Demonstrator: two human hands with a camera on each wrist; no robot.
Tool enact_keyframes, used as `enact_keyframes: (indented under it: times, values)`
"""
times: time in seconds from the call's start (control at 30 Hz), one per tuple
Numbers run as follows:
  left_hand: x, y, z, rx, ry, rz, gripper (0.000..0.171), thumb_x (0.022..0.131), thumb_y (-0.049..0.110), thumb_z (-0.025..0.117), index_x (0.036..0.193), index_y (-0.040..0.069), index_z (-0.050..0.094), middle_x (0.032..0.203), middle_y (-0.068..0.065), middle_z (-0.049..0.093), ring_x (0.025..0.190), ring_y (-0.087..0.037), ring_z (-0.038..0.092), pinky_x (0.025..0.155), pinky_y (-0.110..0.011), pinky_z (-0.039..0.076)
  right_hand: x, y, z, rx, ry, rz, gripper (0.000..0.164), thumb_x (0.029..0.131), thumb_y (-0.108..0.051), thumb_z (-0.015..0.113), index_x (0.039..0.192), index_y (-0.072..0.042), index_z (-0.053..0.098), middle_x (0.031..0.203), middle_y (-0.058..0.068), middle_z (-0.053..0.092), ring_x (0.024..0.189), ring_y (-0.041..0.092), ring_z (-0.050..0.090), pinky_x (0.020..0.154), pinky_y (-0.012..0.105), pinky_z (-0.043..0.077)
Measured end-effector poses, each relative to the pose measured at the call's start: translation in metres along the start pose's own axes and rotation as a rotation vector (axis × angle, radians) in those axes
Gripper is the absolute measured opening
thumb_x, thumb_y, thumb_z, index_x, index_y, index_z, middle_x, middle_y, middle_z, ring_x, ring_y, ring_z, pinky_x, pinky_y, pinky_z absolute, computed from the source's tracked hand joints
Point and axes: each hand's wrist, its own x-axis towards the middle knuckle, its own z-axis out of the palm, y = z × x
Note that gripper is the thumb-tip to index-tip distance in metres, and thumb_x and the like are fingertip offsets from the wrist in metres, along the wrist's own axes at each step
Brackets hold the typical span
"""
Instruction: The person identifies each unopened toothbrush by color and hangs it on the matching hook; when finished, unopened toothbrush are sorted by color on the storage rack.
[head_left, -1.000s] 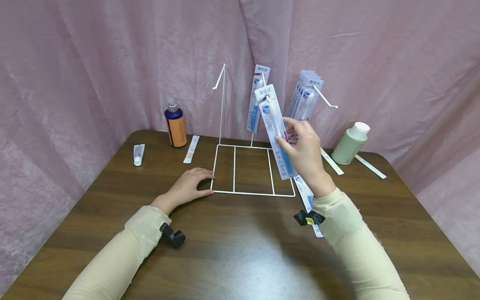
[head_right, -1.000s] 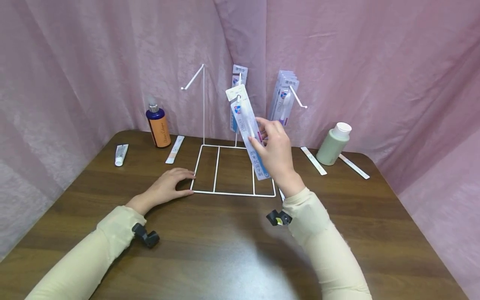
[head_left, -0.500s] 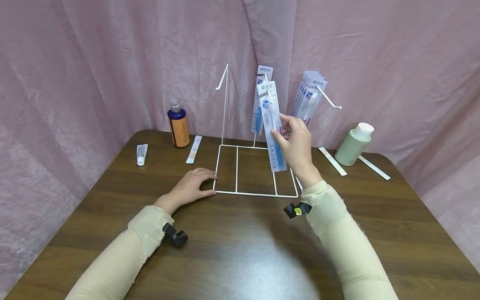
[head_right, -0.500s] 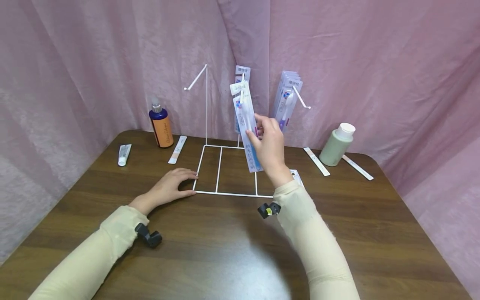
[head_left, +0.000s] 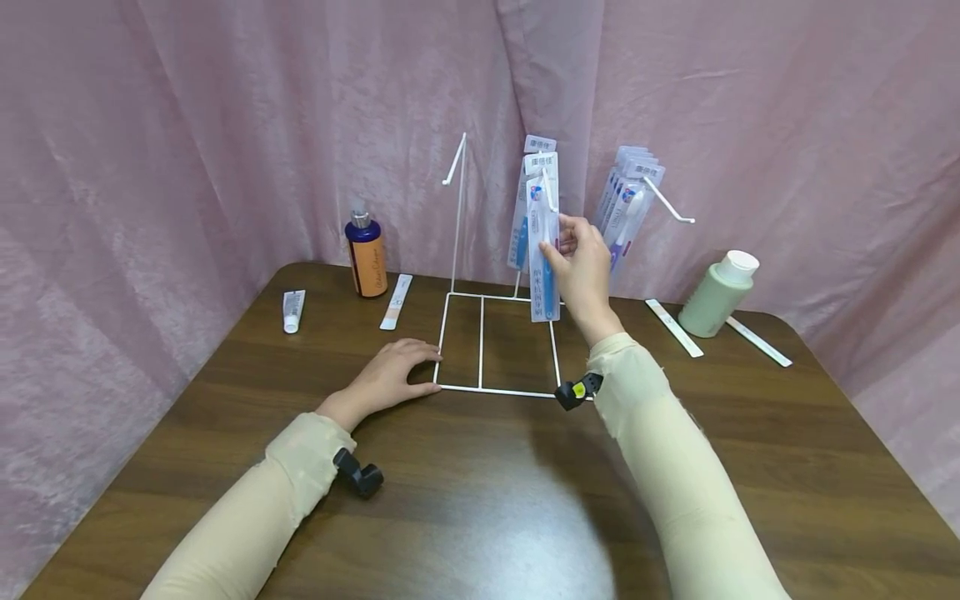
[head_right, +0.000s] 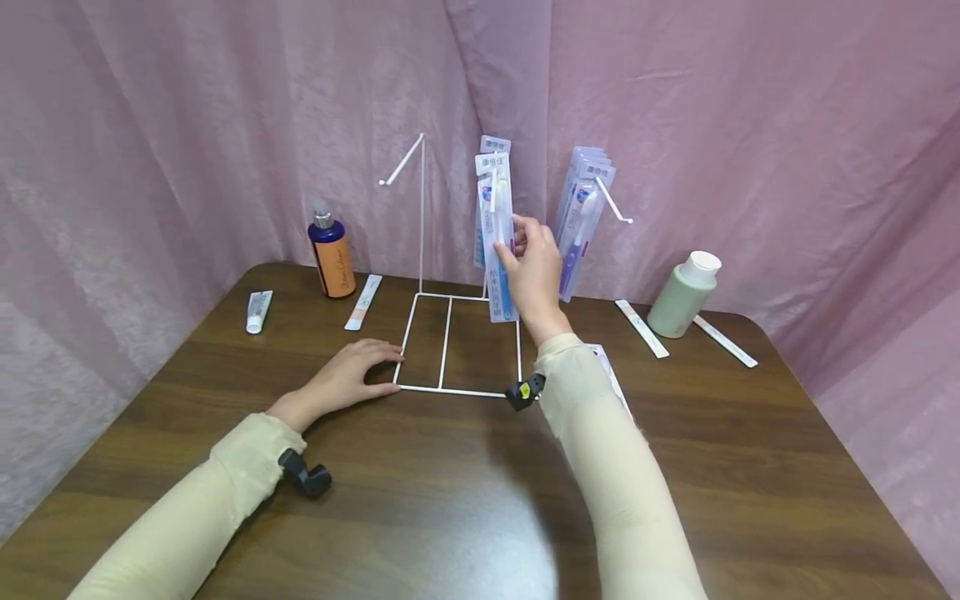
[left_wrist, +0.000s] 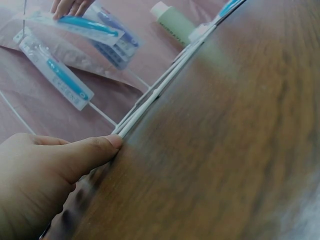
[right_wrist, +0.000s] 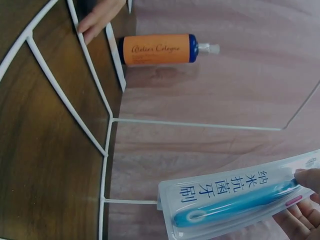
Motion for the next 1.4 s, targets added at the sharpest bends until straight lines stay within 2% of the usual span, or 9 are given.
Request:
enact_keyframes:
  times: [0.4, 0.7, 1.1, 1.4]
  values:
    - [0.000, -0.001, 0.000, 0.000, -0.004, -0.004, 0.051, 0.085, 0.042, 0.071, 0.125, 0.012, 0.063, 0.137, -0.007, 0.058, 0.133, -0.030, 0.045, 0.112, -0.051, 0.033, 0.019, 0.005, 0.015, -0.048, 0.022, 0.021, 0.042, 0.084, -0.010, 0.073, 0.122, 0.001, 0.058, 0.103, 0.021, 0.063, 0.093, 0.032, 0.064, 0.086, 0.037, 0.054]
    - [-0.001, -0.001, 0.000, -0.002, -0.003, -0.007, 0.051, 0.084, 0.042, 0.071, 0.125, 0.012, 0.063, 0.137, -0.007, 0.058, 0.132, -0.029, 0.046, 0.112, -0.051, 0.033, 0.032, 0.010, 0.023, -0.087, 0.009, 0.057, 0.043, 0.087, -0.013, 0.071, 0.126, -0.005, 0.056, 0.104, 0.017, 0.061, 0.095, 0.029, 0.063, 0.088, 0.036, 0.051]
    - [0.000, 0.000, 0.000, -0.010, -0.006, 0.002, 0.050, 0.085, 0.041, 0.071, 0.125, 0.011, 0.063, 0.137, -0.008, 0.058, 0.132, -0.030, 0.046, 0.112, -0.051, 0.033, 0.040, 0.011, 0.021, -0.200, -0.091, 0.098, 0.042, 0.088, -0.023, 0.069, 0.124, -0.004, 0.057, 0.107, 0.015, 0.067, 0.100, 0.028, 0.066, 0.092, 0.040, 0.048]
    - [0.001, -0.002, 0.001, -0.001, -0.002, 0.008, 0.051, 0.085, 0.042, 0.071, 0.125, 0.012, 0.063, 0.137, -0.007, 0.058, 0.133, -0.030, 0.045, 0.112, -0.051, 0.033, 0.044, 0.010, 0.018, -0.241, -0.147, 0.118, 0.040, 0.089, -0.023, 0.068, 0.124, -0.006, 0.057, 0.109, 0.013, 0.067, 0.102, 0.026, 0.065, 0.091, 0.041, 0.048]
